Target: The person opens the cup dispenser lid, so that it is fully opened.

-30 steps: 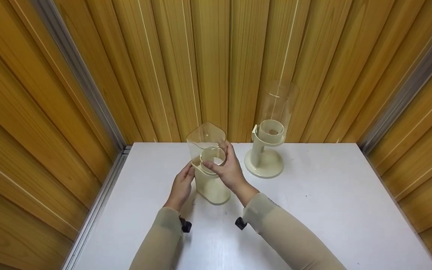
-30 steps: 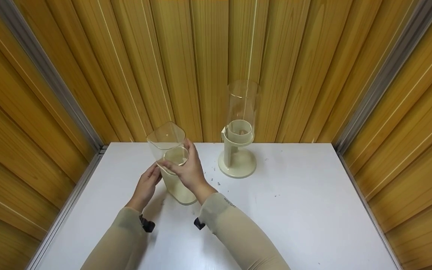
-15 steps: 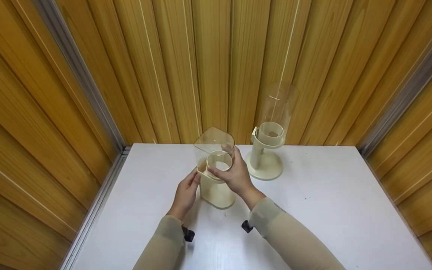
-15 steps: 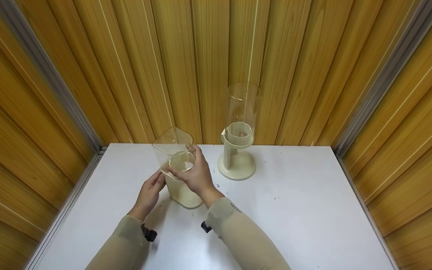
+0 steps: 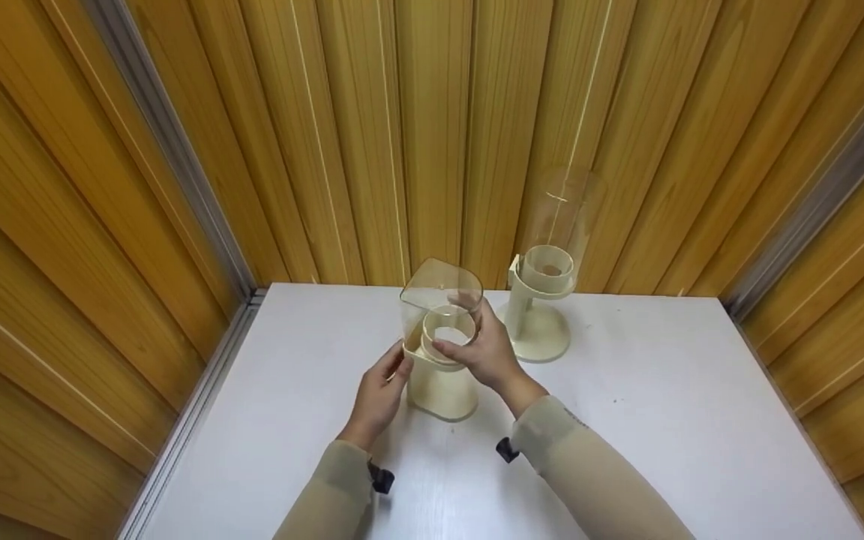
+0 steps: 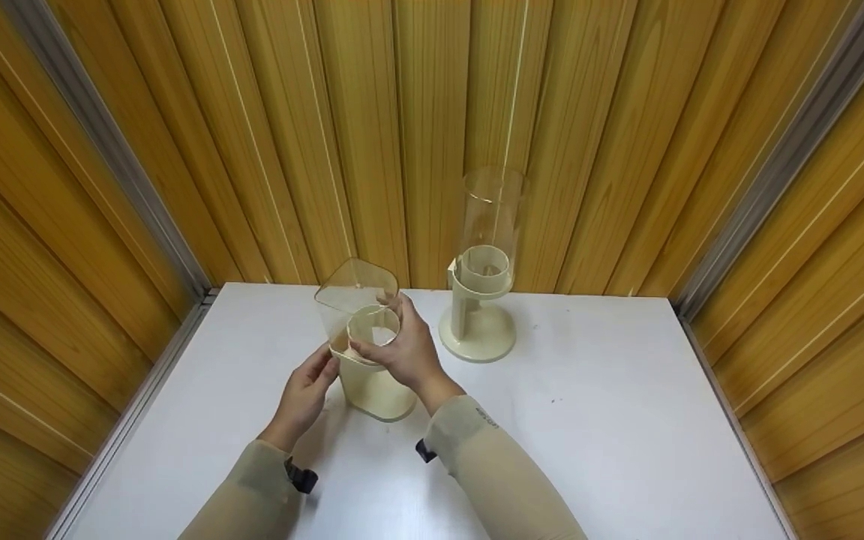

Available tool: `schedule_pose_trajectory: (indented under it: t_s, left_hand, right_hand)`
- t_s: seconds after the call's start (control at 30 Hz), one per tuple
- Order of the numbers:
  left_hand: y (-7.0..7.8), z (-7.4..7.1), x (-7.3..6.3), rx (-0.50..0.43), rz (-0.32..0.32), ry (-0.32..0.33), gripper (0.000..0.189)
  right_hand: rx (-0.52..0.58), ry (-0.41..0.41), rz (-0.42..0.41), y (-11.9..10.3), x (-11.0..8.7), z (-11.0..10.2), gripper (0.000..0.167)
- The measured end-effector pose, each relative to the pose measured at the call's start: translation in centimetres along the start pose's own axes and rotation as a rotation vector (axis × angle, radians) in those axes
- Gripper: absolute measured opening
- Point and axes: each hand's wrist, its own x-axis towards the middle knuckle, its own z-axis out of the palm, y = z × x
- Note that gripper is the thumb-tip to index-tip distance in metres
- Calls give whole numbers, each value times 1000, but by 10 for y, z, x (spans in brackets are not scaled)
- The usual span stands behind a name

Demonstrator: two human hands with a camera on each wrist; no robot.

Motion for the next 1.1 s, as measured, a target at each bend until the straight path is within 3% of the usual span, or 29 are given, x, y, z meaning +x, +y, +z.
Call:
schedule_pose_trajectory:
  t_s: [0.23, 0.4, 0.83, 1.1]
  left_hand:
    - [2, -1, 0, -108, 59, -95, 68]
    - [4, -1, 2, -169, 47, -142, 79]
    - [6, -9, 1, -124, 36, -162, 107]
    - [5, -10, -1, -100, 49, -189, 119]
  right_hand:
    - [0, -47, 17, 0, -1, -7, 97]
    - [33, -109, 6, 2, -3, -10, 102]
    - [136, -252, -46, 4, -7, -14, 101]
    - [136, -305, -70, 5, -12, -14, 101]
